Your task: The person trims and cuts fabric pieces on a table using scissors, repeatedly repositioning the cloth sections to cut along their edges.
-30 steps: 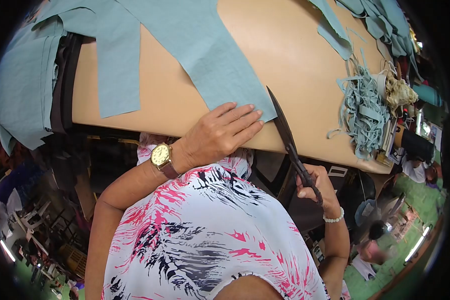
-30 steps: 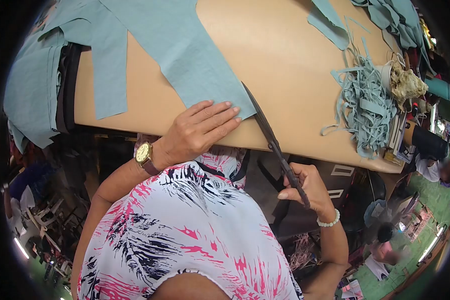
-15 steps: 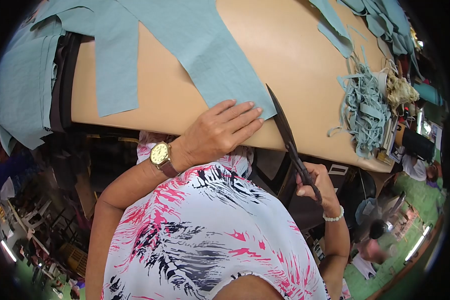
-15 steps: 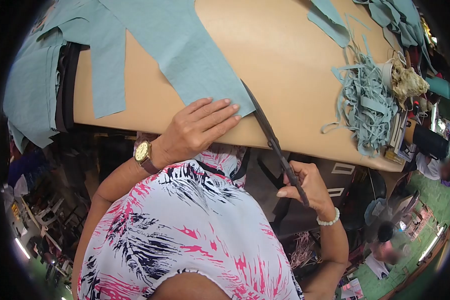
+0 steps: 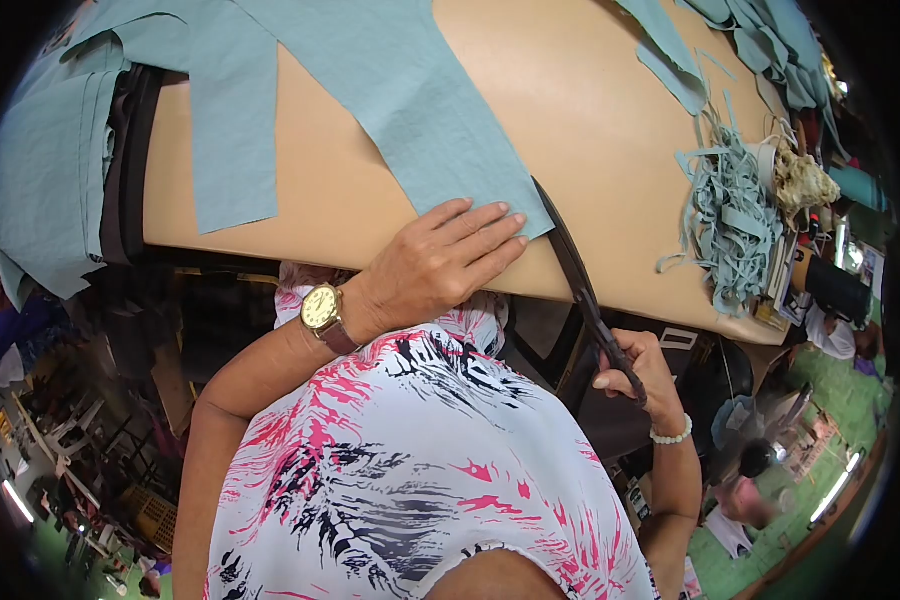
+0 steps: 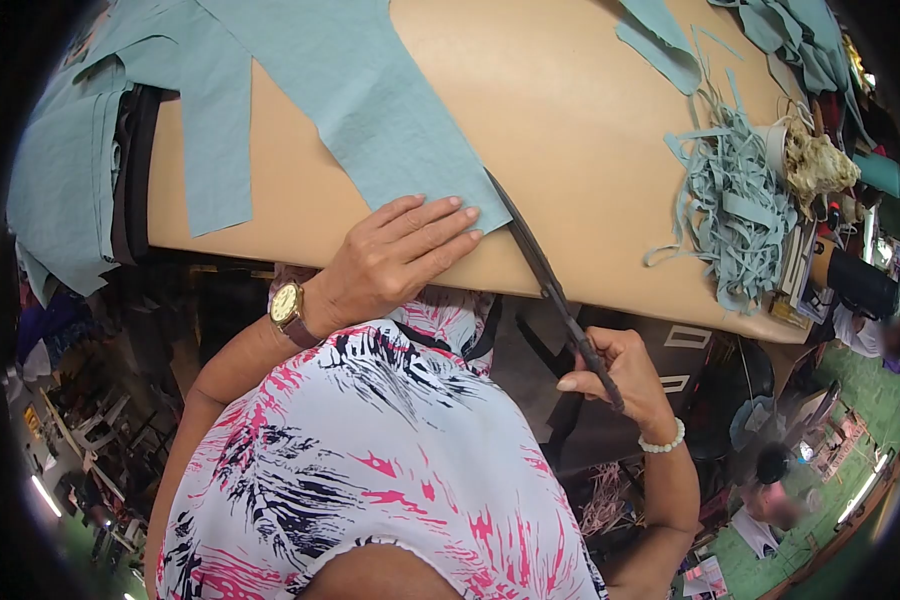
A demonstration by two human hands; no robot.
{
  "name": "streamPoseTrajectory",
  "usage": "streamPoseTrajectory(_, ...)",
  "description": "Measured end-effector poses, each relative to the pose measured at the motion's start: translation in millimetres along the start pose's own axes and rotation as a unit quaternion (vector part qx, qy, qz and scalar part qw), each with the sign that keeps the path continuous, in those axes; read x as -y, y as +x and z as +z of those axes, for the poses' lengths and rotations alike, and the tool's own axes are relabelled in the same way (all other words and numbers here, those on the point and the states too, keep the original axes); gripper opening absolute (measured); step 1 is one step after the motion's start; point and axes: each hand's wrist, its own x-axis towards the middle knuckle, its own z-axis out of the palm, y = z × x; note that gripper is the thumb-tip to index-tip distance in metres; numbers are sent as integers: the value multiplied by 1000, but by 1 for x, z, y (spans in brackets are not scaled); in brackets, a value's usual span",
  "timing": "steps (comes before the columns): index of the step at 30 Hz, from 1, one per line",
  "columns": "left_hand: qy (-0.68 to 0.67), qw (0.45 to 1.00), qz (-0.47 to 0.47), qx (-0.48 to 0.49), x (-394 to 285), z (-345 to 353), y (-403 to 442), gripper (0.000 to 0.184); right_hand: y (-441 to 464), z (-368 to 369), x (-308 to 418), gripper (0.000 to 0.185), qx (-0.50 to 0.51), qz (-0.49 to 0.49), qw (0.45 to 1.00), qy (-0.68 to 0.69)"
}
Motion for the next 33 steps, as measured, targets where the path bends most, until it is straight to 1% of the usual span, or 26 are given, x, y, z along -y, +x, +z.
streamPoseTrajectory(1, 1, 1000, 4, -2, 0, 0, 0, 29, 0, 0, 0, 34, 0, 2, 1000, -3)
streamPoseTrajectory(4, -20, 998, -49, -32, -5, 1, 9, 30, -2, 0, 4, 33, -3, 20, 1000, -12)
streamPoseTrajectory(7, -21, 994, -109, 6, -15, -7, 26, 31, -4, 4, 5, 32, -6, 27, 999, -18)
streamPoseTrajectory(10, 51, 995, -85, -5, -13, 10, 28, 29, -6, 4, 7, 32, -3, 31, 999, -19)
streamPoseTrajectory(11, 53, 996, -75, -3, -13, 12, 28, 27, -6, 3, 8, 32, -1, 34, 999, -19)
streamPoseTrajectory(13, 57, 997, -56, 3, -12, 12, 26, 25, -5, -2, 0, 33, 25, -7, 999, 24)
streamPoseTrajectory(14, 54, 997, -51, -3, -13, 12, 26, 24, -3, -4, -4, 34, 42, -26, 998, 45)
streamPoseTrajectory(17, 44, 998, -33, -25, -11, 13, 26, 21, -1, -5, 6, 35, 58, -7, 997, 47)
streamPoseTrajectory(22, 41, 998, -9, -50, -13, 10, 26, 20, 8, -4, 13, 35, 75, -11, 995, 66)
streamPoseTrajectory(25, 34, 999, -10, -36, -14, 10, 25, 20, 12, -4, 15, 34, 79, -14, 994, 70)
streamPoseTrajectory(33, 34, 998, -1, -45, -15, 11, 25, 20, 15, -4, 16, 34, 81, -6, 994, 72)
